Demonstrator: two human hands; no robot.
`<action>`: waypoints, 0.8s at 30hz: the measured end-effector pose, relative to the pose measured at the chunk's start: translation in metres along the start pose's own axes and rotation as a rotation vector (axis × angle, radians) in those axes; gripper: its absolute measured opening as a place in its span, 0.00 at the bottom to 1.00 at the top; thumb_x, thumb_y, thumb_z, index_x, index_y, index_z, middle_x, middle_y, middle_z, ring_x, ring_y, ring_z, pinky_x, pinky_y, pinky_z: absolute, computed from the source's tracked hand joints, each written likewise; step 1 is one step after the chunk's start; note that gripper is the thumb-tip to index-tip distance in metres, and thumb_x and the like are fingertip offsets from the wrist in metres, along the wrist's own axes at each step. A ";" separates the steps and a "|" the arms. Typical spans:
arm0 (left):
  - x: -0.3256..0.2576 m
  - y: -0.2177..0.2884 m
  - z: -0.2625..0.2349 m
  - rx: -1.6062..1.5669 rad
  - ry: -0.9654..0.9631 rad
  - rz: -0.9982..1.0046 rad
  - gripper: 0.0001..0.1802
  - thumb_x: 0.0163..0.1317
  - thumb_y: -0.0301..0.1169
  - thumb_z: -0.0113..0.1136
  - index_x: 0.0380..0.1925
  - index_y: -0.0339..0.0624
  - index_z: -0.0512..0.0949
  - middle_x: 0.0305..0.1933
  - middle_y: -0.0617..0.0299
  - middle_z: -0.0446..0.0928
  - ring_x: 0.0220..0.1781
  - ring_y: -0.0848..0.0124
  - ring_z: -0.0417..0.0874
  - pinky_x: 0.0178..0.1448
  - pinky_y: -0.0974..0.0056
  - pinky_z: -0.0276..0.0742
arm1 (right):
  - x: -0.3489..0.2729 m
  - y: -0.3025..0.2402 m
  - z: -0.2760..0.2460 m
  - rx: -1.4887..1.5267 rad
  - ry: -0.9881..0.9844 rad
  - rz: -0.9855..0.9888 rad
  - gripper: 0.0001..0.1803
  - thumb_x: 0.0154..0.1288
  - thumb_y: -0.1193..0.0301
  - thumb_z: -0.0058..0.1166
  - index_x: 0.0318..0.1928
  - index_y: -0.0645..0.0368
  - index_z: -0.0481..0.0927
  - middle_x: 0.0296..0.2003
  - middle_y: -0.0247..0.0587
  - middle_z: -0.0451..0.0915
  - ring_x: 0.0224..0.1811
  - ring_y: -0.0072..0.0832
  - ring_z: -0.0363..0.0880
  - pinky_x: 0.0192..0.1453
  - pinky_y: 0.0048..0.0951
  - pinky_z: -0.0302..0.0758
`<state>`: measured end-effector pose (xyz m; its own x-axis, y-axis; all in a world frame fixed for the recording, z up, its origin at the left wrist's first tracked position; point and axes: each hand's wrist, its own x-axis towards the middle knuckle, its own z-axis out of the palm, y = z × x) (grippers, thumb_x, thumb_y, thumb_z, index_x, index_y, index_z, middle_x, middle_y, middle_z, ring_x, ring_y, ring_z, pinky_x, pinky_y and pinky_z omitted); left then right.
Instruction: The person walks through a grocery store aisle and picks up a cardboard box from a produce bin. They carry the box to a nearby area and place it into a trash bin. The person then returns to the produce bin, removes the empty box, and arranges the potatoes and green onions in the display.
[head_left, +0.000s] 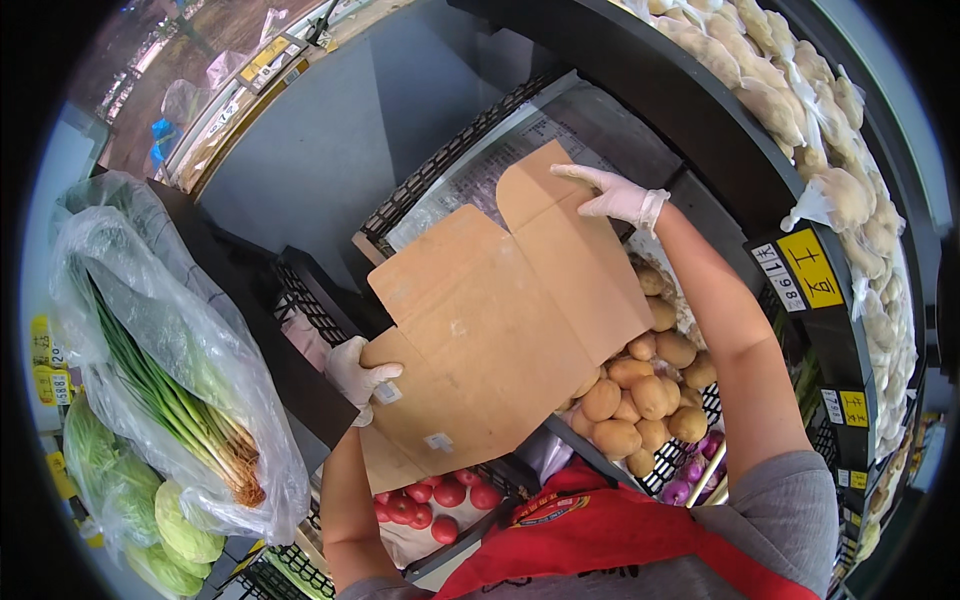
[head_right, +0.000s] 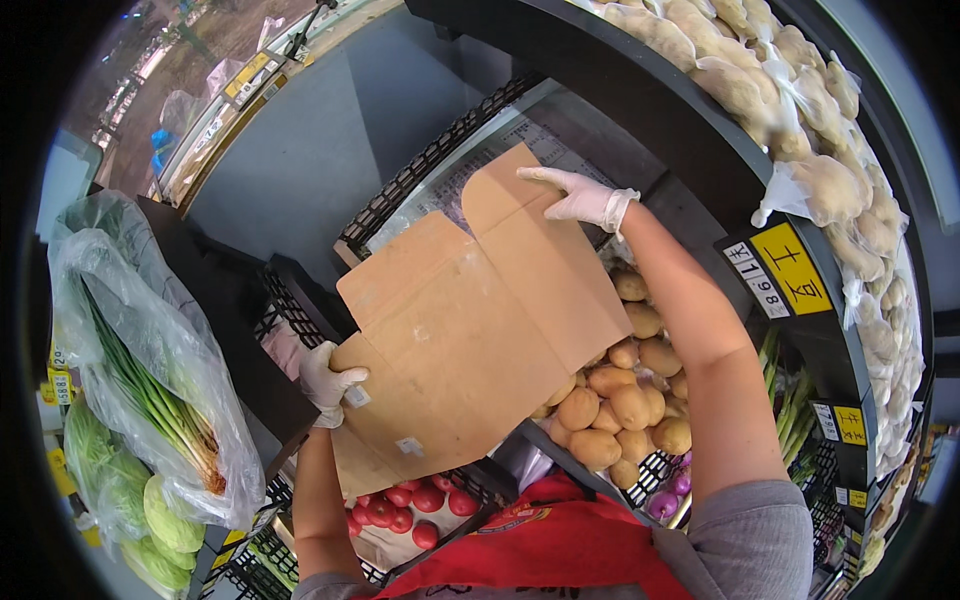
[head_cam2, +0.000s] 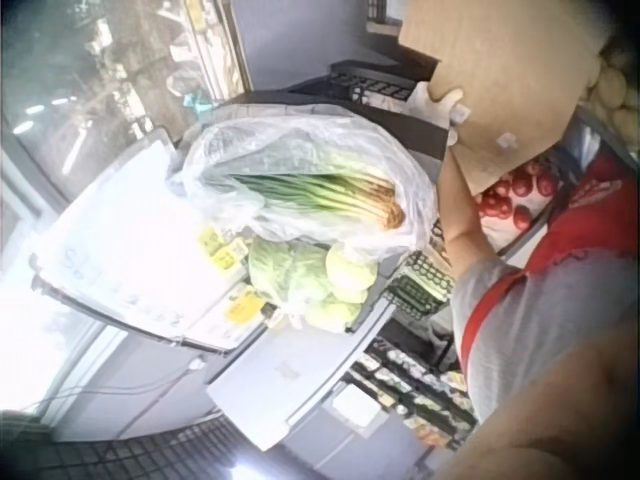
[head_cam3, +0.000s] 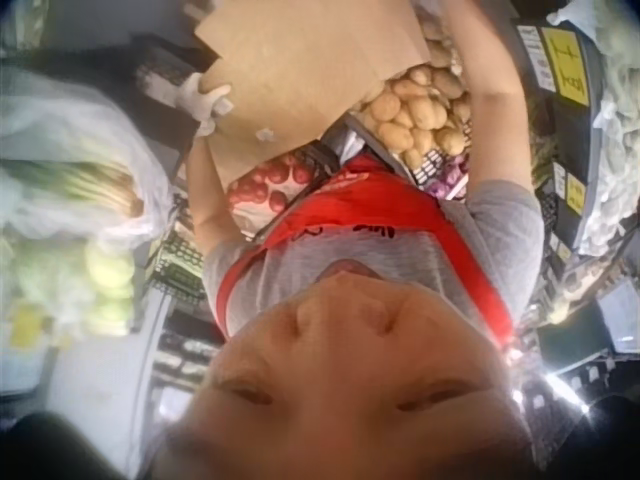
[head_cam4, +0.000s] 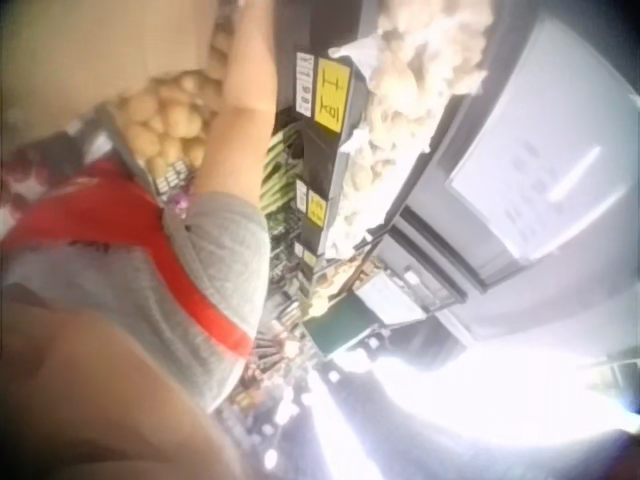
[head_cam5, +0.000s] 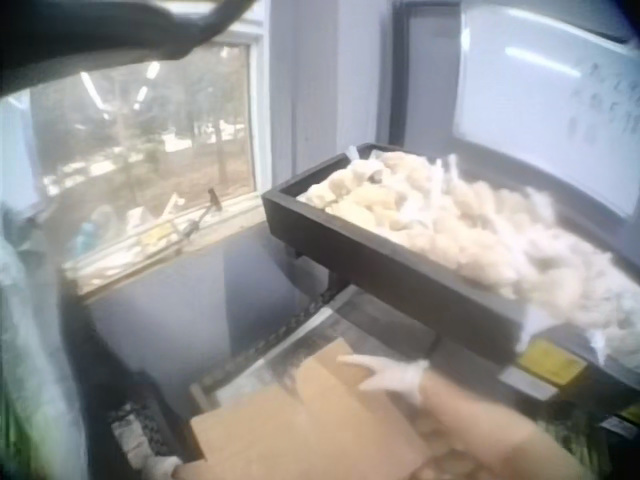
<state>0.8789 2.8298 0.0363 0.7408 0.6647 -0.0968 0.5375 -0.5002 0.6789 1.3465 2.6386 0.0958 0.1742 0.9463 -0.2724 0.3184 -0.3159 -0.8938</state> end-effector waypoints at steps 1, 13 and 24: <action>0.000 0.002 0.001 -0.029 -0.014 -0.030 0.32 0.34 0.52 0.80 0.20 0.36 0.72 0.21 0.54 0.74 0.23 0.66 0.77 0.29 0.60 0.70 | -0.001 0.001 -0.002 -0.091 0.010 -0.005 0.46 0.56 0.86 0.52 0.76 0.50 0.58 0.73 0.44 0.62 0.73 0.28 0.60 0.74 0.29 0.58; 0.018 0.026 0.016 0.142 -0.029 0.078 0.58 0.34 0.37 0.84 0.70 0.42 0.66 0.32 0.55 0.80 0.32 0.60 0.80 0.41 0.58 0.77 | -0.044 -0.010 0.003 -0.387 -0.020 0.296 0.55 0.53 0.86 0.55 0.79 0.51 0.44 0.73 0.56 0.60 0.72 0.39 0.65 0.76 0.30 0.60; 0.040 0.029 0.051 -0.083 -0.148 0.110 0.41 0.44 0.36 0.81 0.62 0.44 0.75 0.53 0.49 0.82 0.52 0.57 0.83 0.58 0.60 0.78 | -0.071 -0.006 0.005 -0.433 0.132 -0.036 0.55 0.56 0.83 0.60 0.79 0.51 0.43 0.73 0.58 0.59 0.72 0.46 0.65 0.76 0.34 0.62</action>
<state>0.9446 2.8134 0.0151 0.8475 0.5170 -0.1203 0.4197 -0.5138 0.7483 1.3278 2.5737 0.1191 0.2639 0.9492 -0.1714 0.6820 -0.3093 -0.6627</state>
